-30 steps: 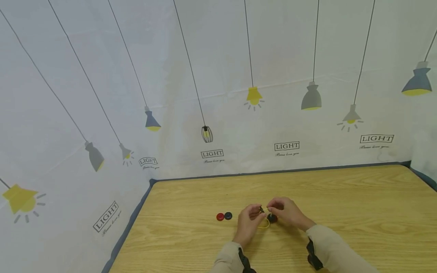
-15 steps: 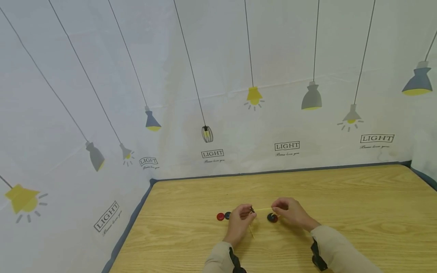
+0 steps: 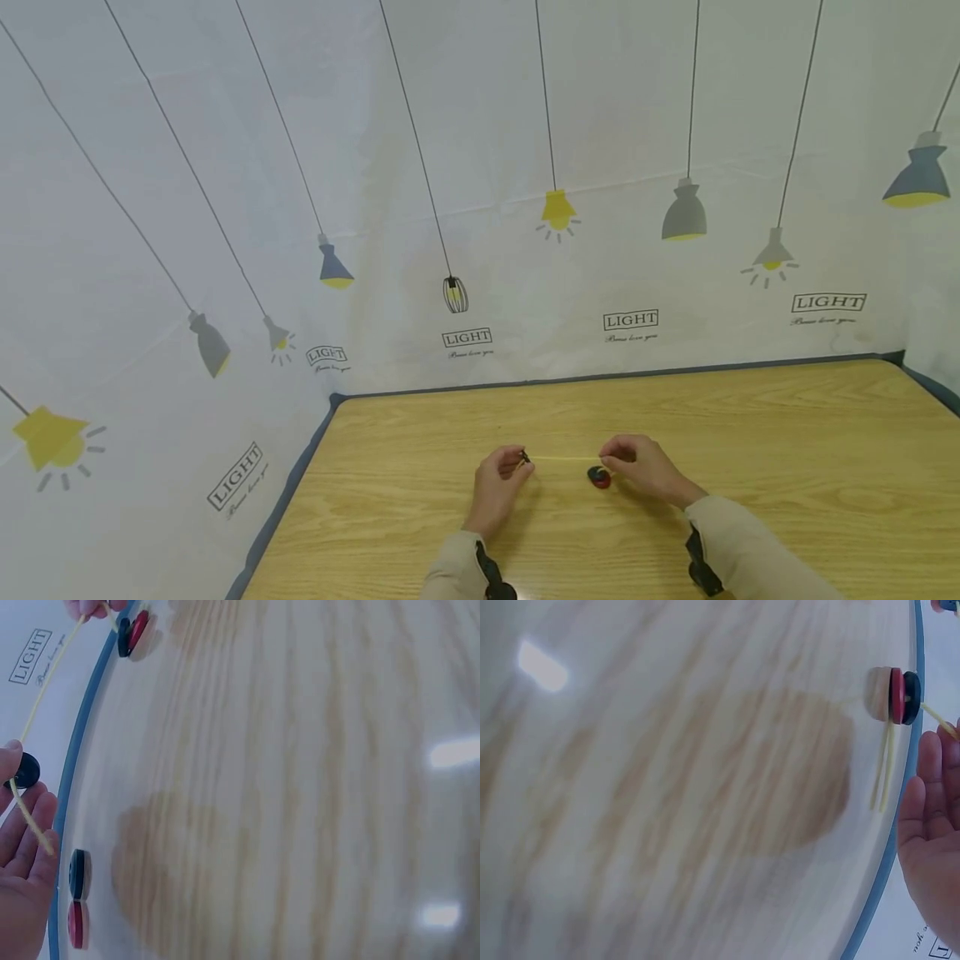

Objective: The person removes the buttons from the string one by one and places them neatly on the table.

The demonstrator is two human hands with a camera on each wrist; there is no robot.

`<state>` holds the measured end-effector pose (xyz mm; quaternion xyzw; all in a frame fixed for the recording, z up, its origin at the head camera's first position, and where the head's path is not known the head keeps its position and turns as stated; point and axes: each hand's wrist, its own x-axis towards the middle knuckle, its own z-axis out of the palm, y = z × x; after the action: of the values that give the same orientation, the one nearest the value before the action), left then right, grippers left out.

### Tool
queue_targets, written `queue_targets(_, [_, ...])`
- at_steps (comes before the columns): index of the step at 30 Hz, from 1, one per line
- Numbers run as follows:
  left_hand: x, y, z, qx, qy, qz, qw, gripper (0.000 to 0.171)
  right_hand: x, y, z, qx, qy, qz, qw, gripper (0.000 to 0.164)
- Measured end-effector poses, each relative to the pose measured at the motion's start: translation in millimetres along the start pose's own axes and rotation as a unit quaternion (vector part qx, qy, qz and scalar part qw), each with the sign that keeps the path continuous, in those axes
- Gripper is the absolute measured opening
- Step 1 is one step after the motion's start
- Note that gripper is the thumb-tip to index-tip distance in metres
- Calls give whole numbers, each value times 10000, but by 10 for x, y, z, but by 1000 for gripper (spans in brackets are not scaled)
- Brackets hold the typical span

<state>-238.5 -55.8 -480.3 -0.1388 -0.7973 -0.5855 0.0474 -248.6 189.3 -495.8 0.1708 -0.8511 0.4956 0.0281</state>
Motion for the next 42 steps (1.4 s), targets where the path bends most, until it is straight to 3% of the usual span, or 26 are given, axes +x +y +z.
queue_targets(7, [52,-362,-123,208,-155,167,9995,32,-9,2,-9,-18,42,56,10000,11])
queue_targets(11, [26,-430,-213,355,-182,122,9991,33,-11,22,-13,10,65,59,10000,12])
queue_targets(18, [-10,-456,-361,573,-99,-49,9983,34,-13,15,-16,-13,63,55,10000,12])
queue_targets(27, [-40,-475,-449,647,-88,-238,9976,32,-17,4,-28,-38,-26,122,9999,10])
queue_targets(33, [-56,-477,-531,744,-81,-210,9970,33,-24,25,-50,-62,-75,87,9999,9])
queue_targets(42, [-64,-538,-693,921,372,-93,9950,31,-27,54,-52,-127,-57,-4,9999,8])
